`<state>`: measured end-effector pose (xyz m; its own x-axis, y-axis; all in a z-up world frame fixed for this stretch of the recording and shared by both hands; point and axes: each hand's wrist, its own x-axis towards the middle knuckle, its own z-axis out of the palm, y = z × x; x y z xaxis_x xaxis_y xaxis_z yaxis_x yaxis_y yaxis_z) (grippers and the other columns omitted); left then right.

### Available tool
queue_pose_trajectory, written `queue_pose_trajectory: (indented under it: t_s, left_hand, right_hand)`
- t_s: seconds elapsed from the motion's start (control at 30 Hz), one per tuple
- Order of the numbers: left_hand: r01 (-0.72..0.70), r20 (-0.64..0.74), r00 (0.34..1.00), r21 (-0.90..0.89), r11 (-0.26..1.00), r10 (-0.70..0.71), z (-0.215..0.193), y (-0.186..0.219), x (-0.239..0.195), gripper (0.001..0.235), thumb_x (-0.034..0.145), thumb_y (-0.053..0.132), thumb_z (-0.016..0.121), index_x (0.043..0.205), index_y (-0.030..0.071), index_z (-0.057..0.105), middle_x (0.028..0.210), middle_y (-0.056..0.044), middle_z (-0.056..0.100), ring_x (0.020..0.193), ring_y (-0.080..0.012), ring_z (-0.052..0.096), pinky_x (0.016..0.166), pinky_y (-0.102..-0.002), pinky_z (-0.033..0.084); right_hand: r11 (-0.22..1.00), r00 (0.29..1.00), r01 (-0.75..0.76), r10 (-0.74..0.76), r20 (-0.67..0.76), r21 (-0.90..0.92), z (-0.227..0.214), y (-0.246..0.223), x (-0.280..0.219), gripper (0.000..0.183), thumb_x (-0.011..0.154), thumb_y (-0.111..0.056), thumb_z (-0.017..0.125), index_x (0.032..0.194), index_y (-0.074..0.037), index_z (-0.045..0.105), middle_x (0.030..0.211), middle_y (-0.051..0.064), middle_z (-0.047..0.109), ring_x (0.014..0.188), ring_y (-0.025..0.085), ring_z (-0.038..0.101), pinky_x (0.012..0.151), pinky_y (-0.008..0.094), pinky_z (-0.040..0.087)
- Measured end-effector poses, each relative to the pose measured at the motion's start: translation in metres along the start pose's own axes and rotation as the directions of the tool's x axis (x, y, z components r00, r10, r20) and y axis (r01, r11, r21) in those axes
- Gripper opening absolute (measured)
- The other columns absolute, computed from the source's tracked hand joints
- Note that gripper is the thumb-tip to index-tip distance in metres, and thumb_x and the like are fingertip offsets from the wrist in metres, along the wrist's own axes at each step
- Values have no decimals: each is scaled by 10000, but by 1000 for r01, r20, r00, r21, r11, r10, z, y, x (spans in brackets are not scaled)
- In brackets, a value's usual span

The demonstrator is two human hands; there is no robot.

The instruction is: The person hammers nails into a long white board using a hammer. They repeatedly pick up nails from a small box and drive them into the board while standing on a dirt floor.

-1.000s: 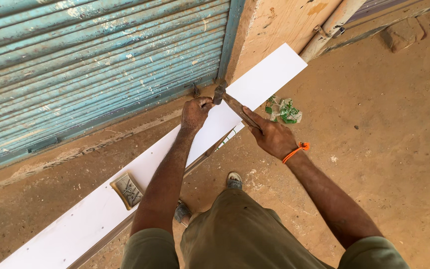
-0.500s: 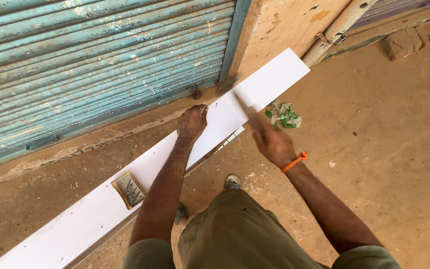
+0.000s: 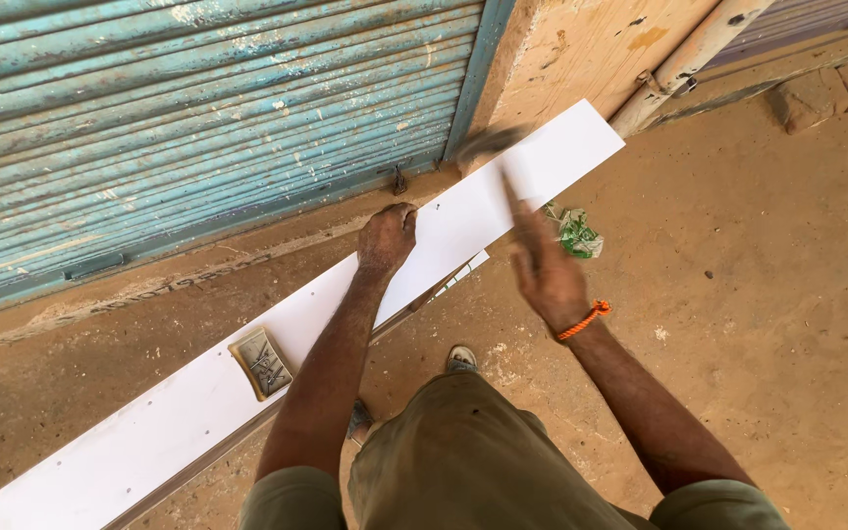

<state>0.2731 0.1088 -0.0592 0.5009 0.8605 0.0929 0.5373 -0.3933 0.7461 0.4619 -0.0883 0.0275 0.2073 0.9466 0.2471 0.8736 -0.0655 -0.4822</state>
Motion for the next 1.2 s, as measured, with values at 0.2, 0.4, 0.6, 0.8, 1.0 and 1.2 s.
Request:
queue_pose_trajectory:
  t_s: [0.2,0.4,0.6,0.8,1.0,1.2]
  left_hand:
    - [-176,-259,953,-48,983,158,-76,-22,-100,173,975,95,708,1137,80,768,1139,-134,765,931,-227,769,780,-313,670]
    - [203,-122,979,483,852,-164,-188,-60,-242,187,937,239,780,1004,63,778,925,-100,784,759,-186,762,678,-344,634]
    - [100,-68,995,536,838,-76,-173,-56,-248,351,760,313,834,1000,61,787,980,-104,777,787,-231,747,718,-378,631]
    - [116,-68,993,510,852,-94,-167,-44,-232,221,822,311,826,937,124,807,987,-52,776,798,-232,746,714,-384,625]
    - [238,5,965,397,887,-261,-173,-46,-228,266,808,348,847,936,118,810,861,-86,787,688,-237,743,680,-389,611]
    - [198,-90,979,195,961,-183,-175,-66,-232,161,938,200,771,1057,91,764,934,-106,797,750,-137,768,634,-283,650]
  right_hand:
    - [991,989,-127,131,75,-50,-7,5,5,672,1026,-230,650,1615,-264,328,1189,121,659,445,106,588,630,340,463]
    - [956,946,155,-71,-317,250,0,13,-13,677,1163,-193,605,1690,-290,190,817,77,669,565,95,620,503,250,572]
    - [976,968,-93,135,210,-199,20,6,-6,805,968,-184,686,1632,-257,237,982,183,726,452,167,601,387,312,540]
    - [978,961,140,-97,-257,155,-1,15,-17,674,1133,-154,618,1675,-218,224,901,130,724,569,111,644,464,244,601]
    - [981,994,-5,25,104,-192,30,10,-9,701,1048,-206,666,1629,-237,277,750,120,683,485,159,585,400,305,532]
    - [991,976,132,-125,-181,30,9,-10,-23,655,1078,-185,649,1640,-258,319,978,163,731,513,126,598,421,294,558]
